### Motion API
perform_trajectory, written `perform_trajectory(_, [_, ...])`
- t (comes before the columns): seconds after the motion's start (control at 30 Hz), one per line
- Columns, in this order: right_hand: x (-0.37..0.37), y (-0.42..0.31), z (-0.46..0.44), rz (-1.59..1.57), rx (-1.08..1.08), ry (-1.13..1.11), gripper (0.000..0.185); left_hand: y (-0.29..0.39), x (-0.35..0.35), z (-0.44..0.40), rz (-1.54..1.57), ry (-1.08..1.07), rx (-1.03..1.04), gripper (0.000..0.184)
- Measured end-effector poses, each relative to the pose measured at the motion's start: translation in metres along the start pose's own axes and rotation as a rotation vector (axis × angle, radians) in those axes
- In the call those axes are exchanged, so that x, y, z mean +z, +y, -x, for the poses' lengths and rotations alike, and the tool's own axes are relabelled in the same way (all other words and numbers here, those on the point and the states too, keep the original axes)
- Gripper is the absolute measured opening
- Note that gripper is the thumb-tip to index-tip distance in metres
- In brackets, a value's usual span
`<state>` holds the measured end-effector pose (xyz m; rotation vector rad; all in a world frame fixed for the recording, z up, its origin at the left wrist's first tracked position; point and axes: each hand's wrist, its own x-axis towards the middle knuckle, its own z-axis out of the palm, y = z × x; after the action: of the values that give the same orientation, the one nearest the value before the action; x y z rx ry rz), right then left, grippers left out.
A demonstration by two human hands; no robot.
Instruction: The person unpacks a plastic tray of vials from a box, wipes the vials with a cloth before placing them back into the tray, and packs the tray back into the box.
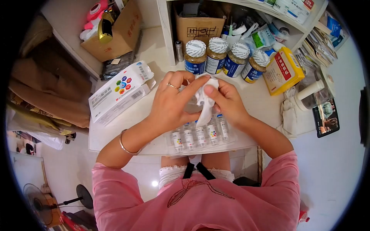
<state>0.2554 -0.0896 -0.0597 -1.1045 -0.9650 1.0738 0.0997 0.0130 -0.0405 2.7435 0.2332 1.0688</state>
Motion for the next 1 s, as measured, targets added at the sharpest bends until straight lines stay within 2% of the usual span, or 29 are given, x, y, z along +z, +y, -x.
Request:
perform_trajectory(0.1, [0.001,0.006,-0.001,0.032,-0.006,-0.096,0.033,-0.005,0.005,-0.001,0.026,0.087,0.047,0.071])
perform_trajectory(0.17, [0.000,0.009,-0.002,0.084,0.012,-0.204,0.037,-0.007,0.001,-0.004,0.093,0.118,-0.016,0.072])
perform_trajectory(0.27, [0.003,0.014,-0.003,0.060,-0.108,-0.217,0.040,-0.008,-0.002,-0.004,0.195,0.088,-0.047,0.073])
perform_trajectory(0.4, [0.006,0.015,-0.004,0.153,-0.207,-0.178,0.040,-0.017,0.006,-0.002,0.149,0.138,-0.005,0.074])
perform_trajectory(0.47, [0.007,0.015,-0.003,0.123,-0.218,-0.103,0.038,-0.013,0.013,0.000,0.374,0.132,-0.096,0.072])
perform_trajectory(0.5, [0.007,0.014,-0.003,0.122,-0.219,-0.102,0.038,-0.014,0.014,0.000,0.374,0.131,-0.095,0.072])
perform_trajectory(0.57, [0.003,0.010,-0.003,0.151,-0.225,-0.107,0.035,-0.015,0.013,0.001,0.661,0.137,-0.094,0.063])
perform_trajectory(0.6, [0.000,0.008,-0.004,0.153,-0.224,-0.107,0.035,-0.015,0.010,0.000,0.662,0.139,-0.093,0.063])
perform_trajectory(0.67, [-0.005,0.005,-0.004,0.165,-0.174,-0.136,0.033,-0.015,0.003,-0.003,1.102,0.043,-0.382,0.047])
perform_trajectory(0.7, [-0.006,0.004,-0.004,0.165,-0.175,-0.136,0.033,-0.018,0.004,-0.002,1.102,0.042,-0.381,0.047])
perform_trajectory(0.77, [-0.007,0.002,-0.003,0.170,-0.061,-0.132,0.036,-0.025,0.011,0.002,1.178,-0.050,-0.435,0.034])
perform_trajectory(0.9, [-0.006,0.005,0.000,0.294,-0.141,-0.172,0.042,-0.023,0.016,0.003,1.149,0.045,-0.349,0.027])
perform_trajectory(0.97, [-0.004,0.006,0.001,0.392,-0.026,0.071,0.050,-0.023,0.014,0.002,1.278,-0.019,-0.391,0.024])
perform_trajectory(1.0, [-0.005,0.007,-0.001,0.391,-0.027,0.071,0.050,-0.020,0.013,0.001,1.277,-0.019,-0.391,0.024])
